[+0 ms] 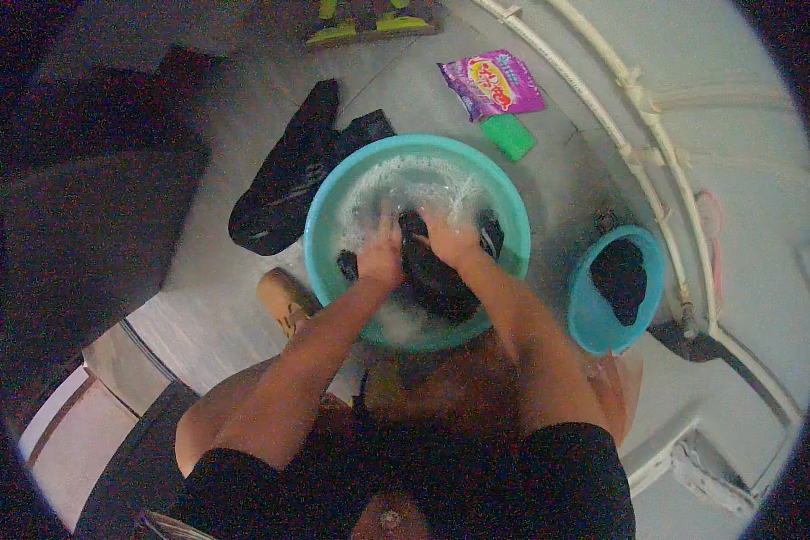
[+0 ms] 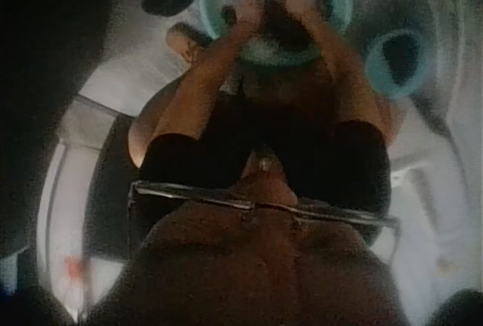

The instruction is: The person washes a white cloth and several black garments by hand in a blue basin filled with soapy water. They scrub, rinse, and wring out each item before placing them aside.

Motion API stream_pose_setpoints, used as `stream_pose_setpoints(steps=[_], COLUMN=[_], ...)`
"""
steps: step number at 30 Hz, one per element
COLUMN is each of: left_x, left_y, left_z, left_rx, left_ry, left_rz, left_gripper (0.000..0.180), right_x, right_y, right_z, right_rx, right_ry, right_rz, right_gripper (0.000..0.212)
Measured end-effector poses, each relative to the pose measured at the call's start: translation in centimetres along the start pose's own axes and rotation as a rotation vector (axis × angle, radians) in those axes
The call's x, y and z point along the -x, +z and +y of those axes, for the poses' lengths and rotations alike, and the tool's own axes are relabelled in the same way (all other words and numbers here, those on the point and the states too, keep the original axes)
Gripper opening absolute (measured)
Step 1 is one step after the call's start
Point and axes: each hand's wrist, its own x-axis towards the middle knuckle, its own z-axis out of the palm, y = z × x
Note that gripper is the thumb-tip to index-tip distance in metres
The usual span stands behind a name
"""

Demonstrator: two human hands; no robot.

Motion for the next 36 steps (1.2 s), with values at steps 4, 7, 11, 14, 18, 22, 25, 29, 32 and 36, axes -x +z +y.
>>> stream_pose_setpoints(steps=[4,7,11,14,18,22,25,29,32,36], left_x=[-2.0,-4.7,-6.9,-8.2,-6.5,-1.1,3.4,5.9,5.7,3.6], left_y=[3.7,-0.5,1.6,2.5,-1.6,-9.0,-9.6,-7.8,-6.2,-2.8], left_z=[-2.2,-1.2,-2.4,-3.5,-2.2,1.6,4.0,3.3,1.9,1.7], left_rx=[0.309,0.285,0.066,0.131,0.443,0.286,0.264,0.398,0.208,0.240], left_ry=[-0.145,-0.160,-0.121,-0.121,-0.237,-0.019,0.186,0.104,-0.192,-0.090], left_rz=[-0.066,-0.298,-0.500,-0.471,-0.011,0.222,0.160,0.125,-0.025,-0.174], left_gripper=[0.058,0.047,0.039,0.041,0.044,0.073,0.093,0.121,0.136,0.128], right_x=[-4.6,-6.6,-6.0,-5.9,-5.2,-1.9,-1.3,2.6,5.5,4.0], right_y=[0.3,4.5,1.0,2.4,-1.3,-7.4,-8.2,-4.4,-3.1,4.2], right_z=[1.2,4.4,1.7,1.4,3.2,4.3,4.3,1.5,-1.8,-0.7], right_rx=[-0.115,-0.150,-0.194,-0.208,-0.571,-1.152,-1.022,-0.227,0.013,0.366], right_ry=[-0.150,-0.271,-0.126,0.021,0.100,0.149,0.231,0.094,0.028,-0.008], right_rz=[-0.162,0.050,0.153,0.279,0.287,-0.033,0.055,0.251,0.174,0.202], right_gripper=[0.056,0.050,0.036,0.040,0.053,0.060,0.063,0.075,0.076,0.066])
